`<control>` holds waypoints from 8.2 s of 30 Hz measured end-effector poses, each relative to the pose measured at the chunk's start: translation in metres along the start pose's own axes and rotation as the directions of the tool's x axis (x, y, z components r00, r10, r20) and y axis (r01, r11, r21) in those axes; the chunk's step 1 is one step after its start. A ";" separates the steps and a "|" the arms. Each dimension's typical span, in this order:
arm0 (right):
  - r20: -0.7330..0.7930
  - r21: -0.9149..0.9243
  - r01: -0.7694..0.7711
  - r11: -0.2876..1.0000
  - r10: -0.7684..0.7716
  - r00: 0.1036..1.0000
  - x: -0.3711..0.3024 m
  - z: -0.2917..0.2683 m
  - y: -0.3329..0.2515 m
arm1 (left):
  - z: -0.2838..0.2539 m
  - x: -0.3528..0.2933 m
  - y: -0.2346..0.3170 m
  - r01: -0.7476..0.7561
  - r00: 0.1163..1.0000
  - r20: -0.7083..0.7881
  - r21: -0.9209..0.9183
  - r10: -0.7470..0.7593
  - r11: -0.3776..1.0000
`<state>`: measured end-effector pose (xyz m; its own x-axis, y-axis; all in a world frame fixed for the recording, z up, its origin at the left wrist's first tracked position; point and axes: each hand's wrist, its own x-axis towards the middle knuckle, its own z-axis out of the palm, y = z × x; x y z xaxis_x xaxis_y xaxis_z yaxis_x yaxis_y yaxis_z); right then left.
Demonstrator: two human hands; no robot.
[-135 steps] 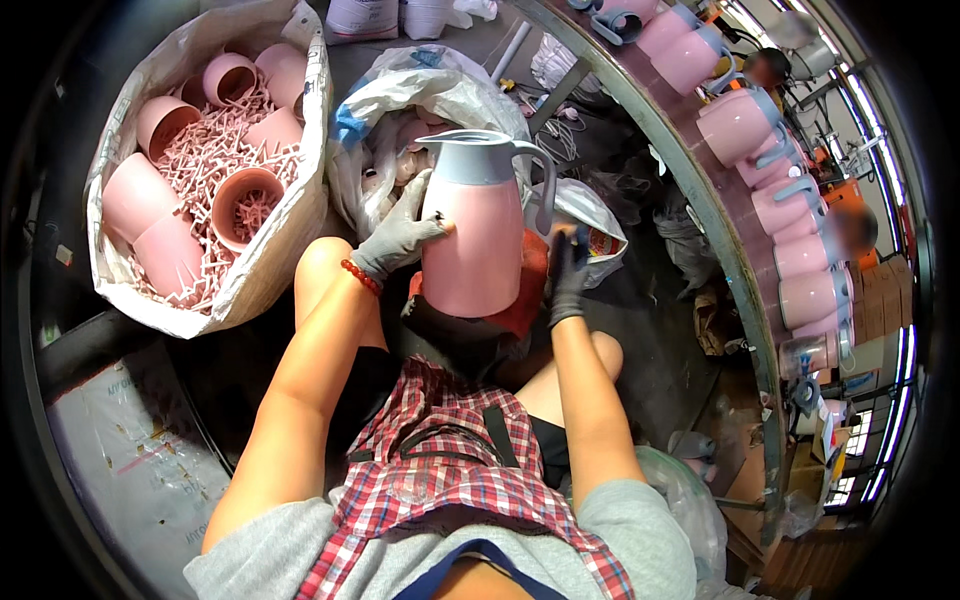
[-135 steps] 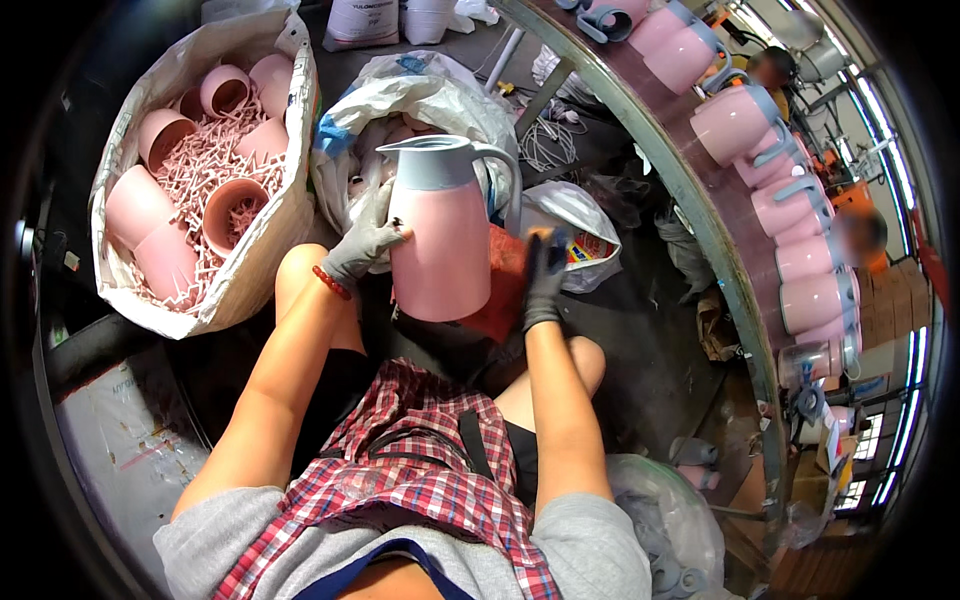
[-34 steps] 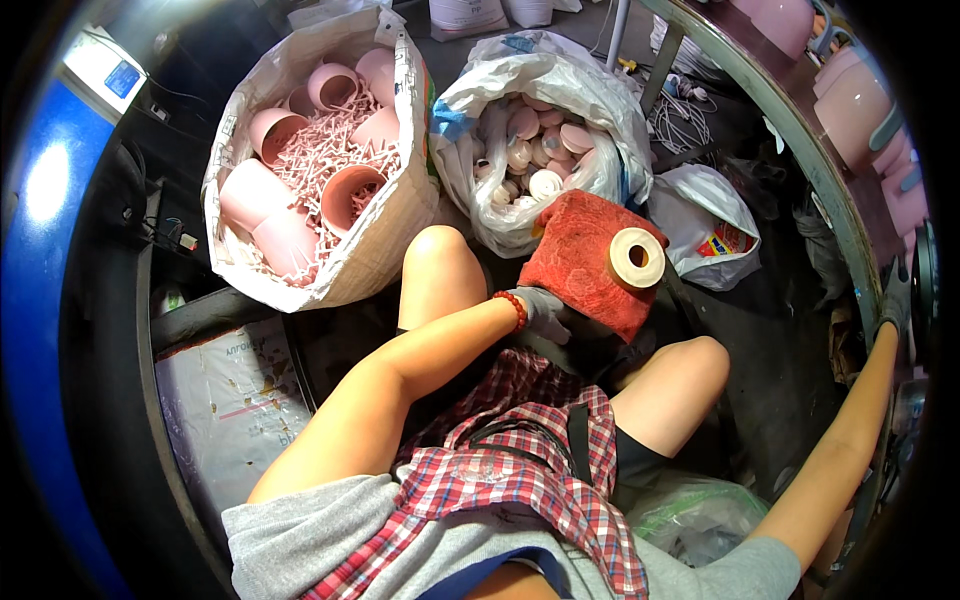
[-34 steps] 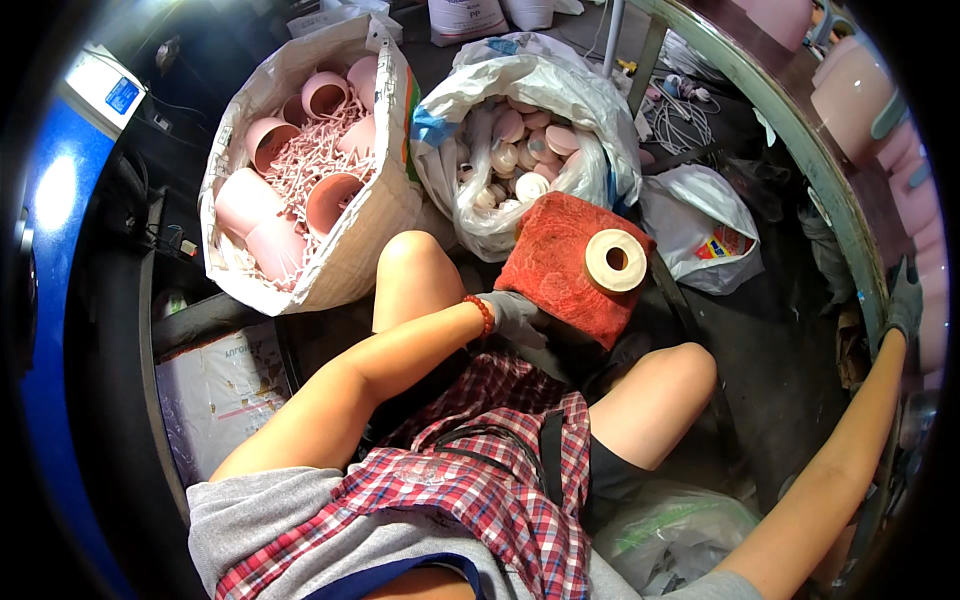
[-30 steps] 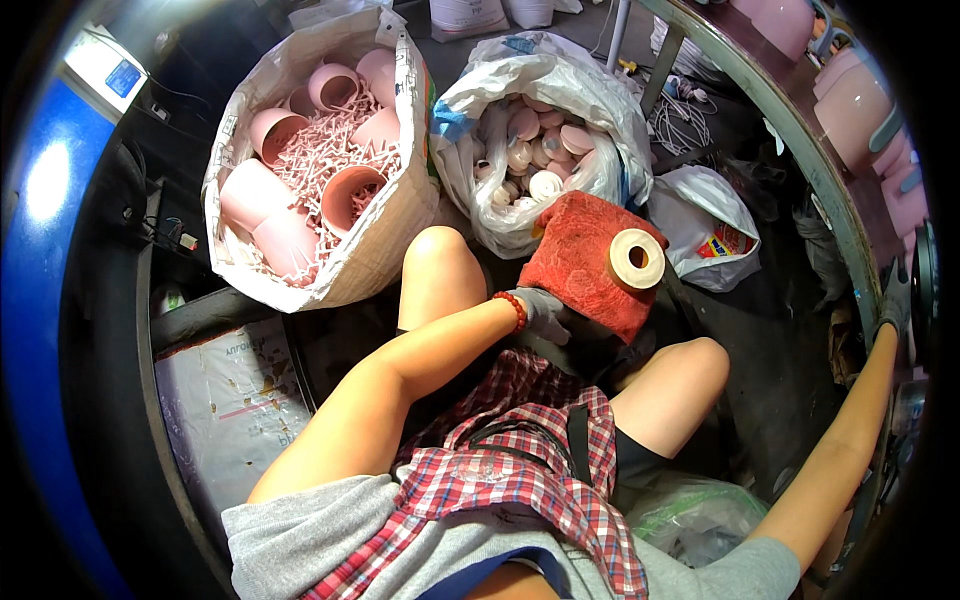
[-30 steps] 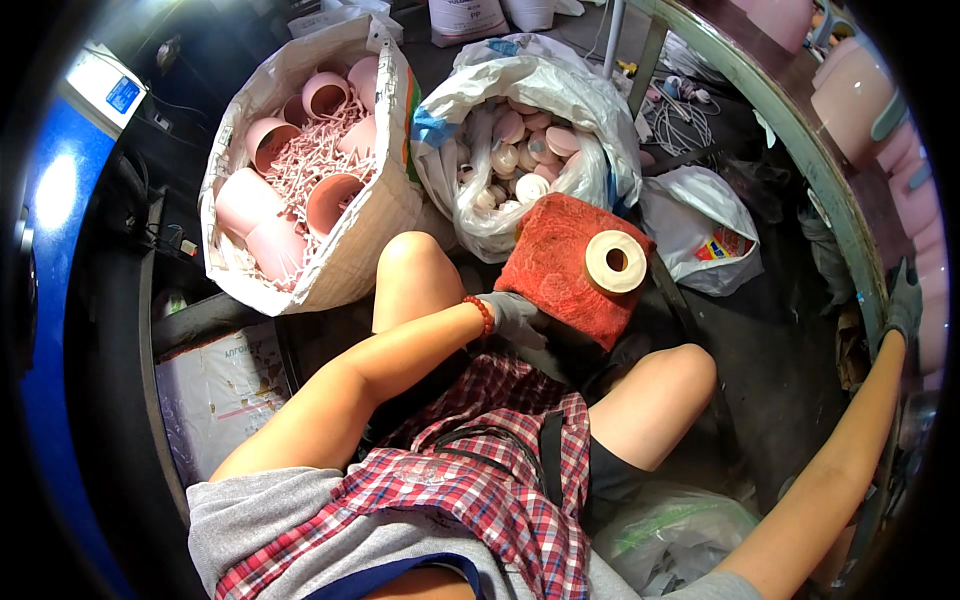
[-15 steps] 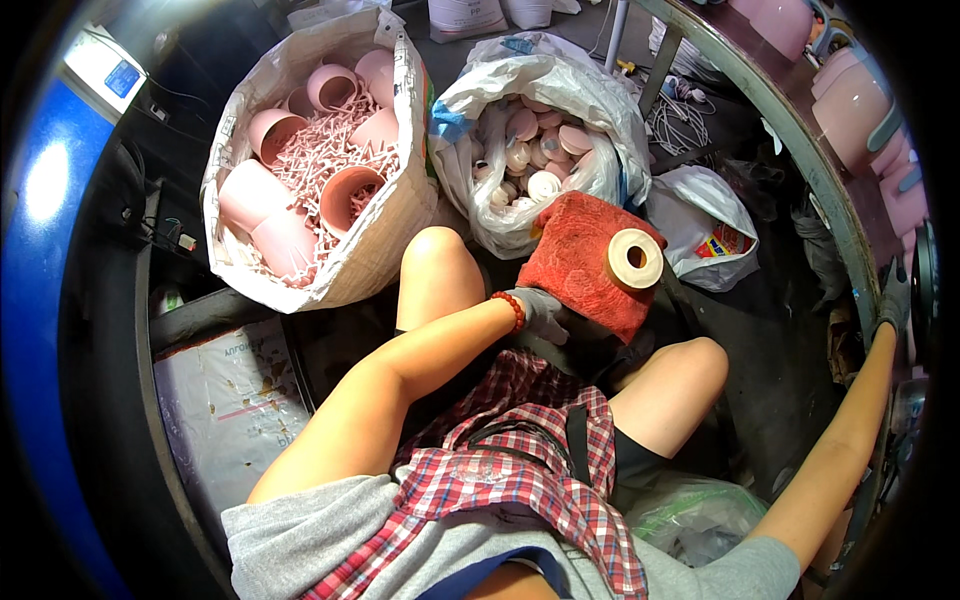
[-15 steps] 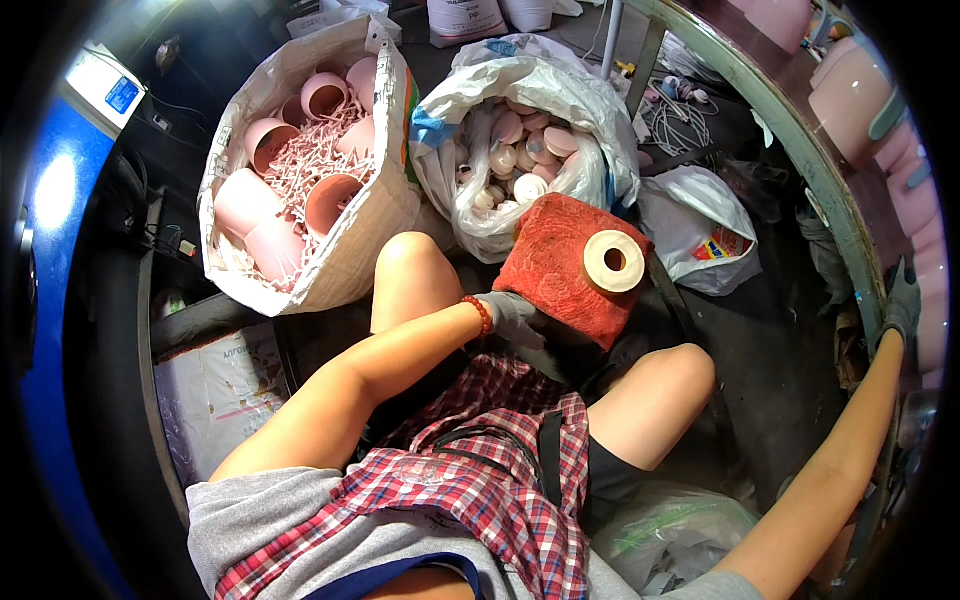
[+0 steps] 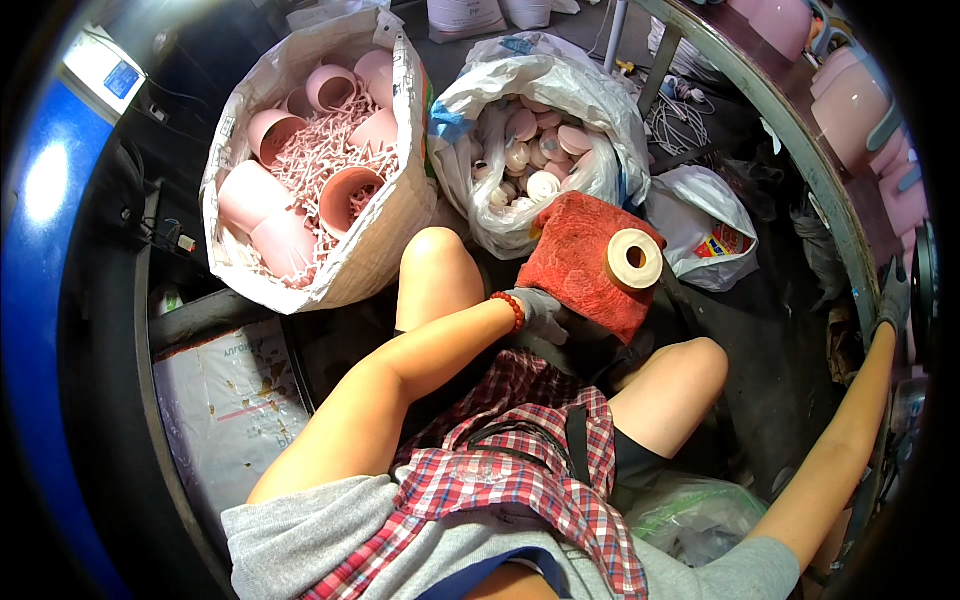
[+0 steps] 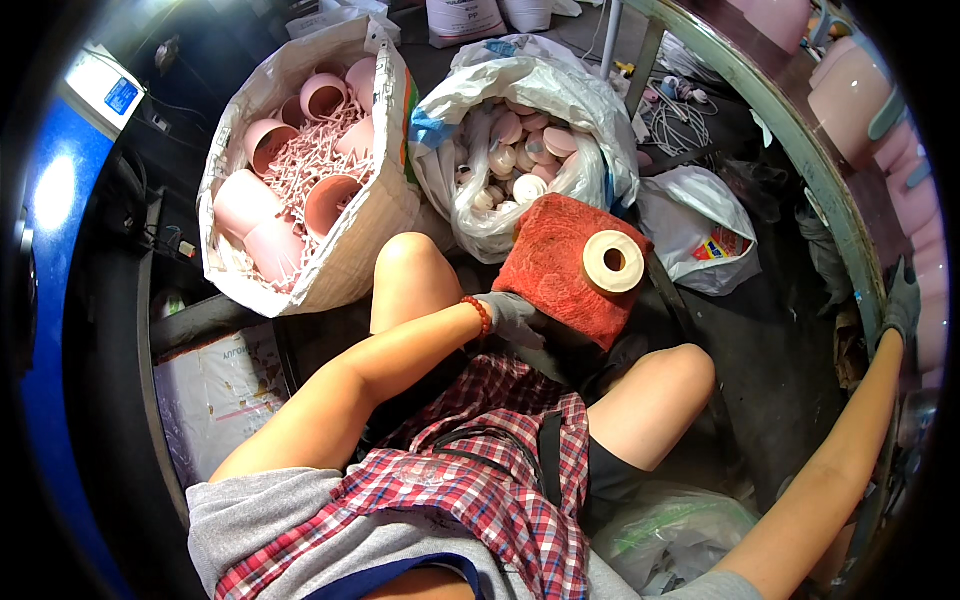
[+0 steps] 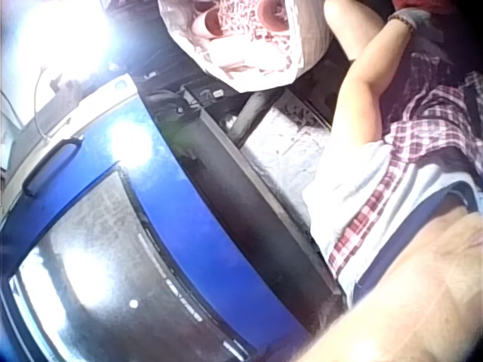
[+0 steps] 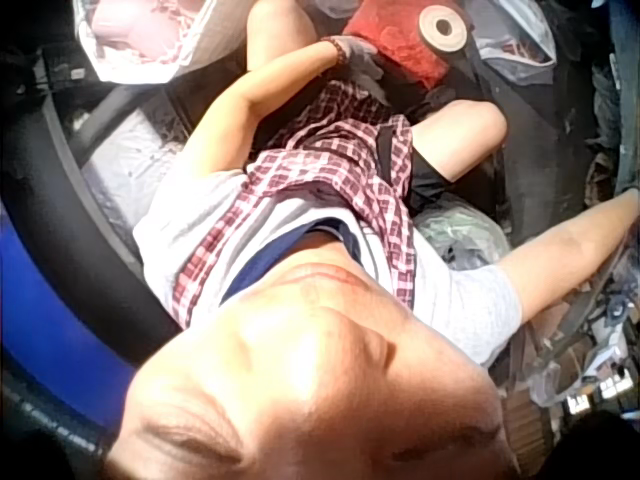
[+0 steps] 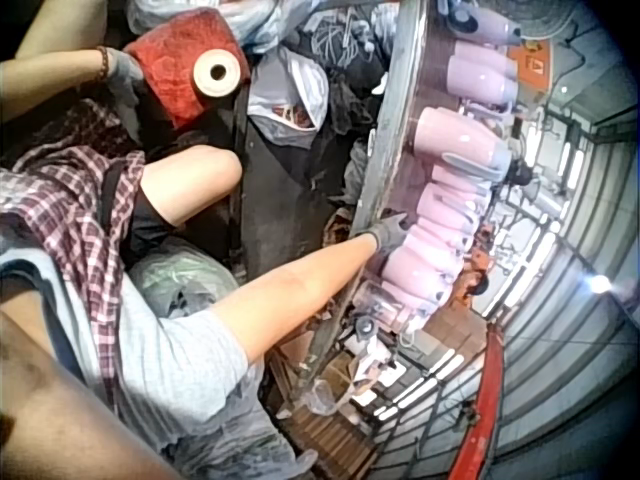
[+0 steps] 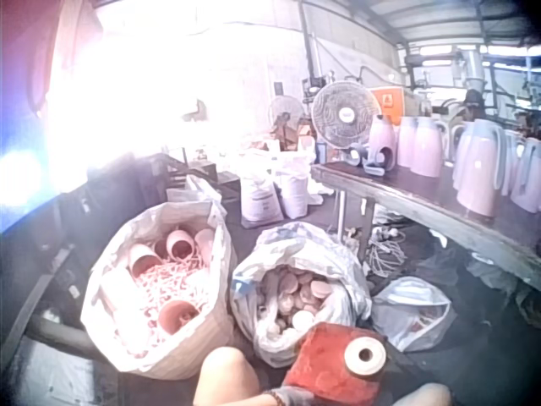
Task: The person assembles thermal flasks by fitting gray plastic lids onto pink bodies and placing the completed units on a table.
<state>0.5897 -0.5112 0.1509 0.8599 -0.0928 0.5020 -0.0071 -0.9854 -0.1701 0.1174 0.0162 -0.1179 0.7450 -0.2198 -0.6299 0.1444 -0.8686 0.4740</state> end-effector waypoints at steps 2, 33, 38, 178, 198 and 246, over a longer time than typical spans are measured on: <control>0.017 0.019 -0.002 1.000 0.002 1.000 0.000 0.000 -0.002 | -0.001 -0.003 0.000 -0.017 1.000 -0.019 -0.001 0.017 1.000; 0.023 0.031 0.013 0.999 -0.014 1.000 0.009 0.009 0.010 | 0.001 0.006 -0.005 0.003 1.000 0.007 -0.007 -0.003 1.000; 0.063 0.024 -0.019 1.000 0.017 0.998 0.000 0.010 -0.007 | 0.005 0.005 -0.006 0.020 1.000 0.009 -0.015 -0.019 1.000; -0.054 -0.314 -0.809 0.498 0.841 0.538 -0.655 -0.228 0.420 | 0.023 -0.099 -0.025 -0.599 0.794 -0.575 -0.796 0.199 0.090; -0.032 -0.453 -0.460 0.764 0.502 0.864 -0.518 -0.318 0.157 | 0.028 -0.111 0.009 -0.534 0.824 -0.491 -0.840 0.283 0.098; 0.478 0.798 -0.597 0.081 -0.688 0.546 -0.493 -0.110 -0.239 | 0.023 -0.132 0.074 -0.731 0.648 -0.749 -0.662 0.139 -0.165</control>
<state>0.1113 -0.2459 0.0372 0.7184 0.6955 -0.0147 -0.1069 0.0894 -0.9902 0.0148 -0.0289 -0.0134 0.9905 0.0699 0.1188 -0.1369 0.5979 0.7898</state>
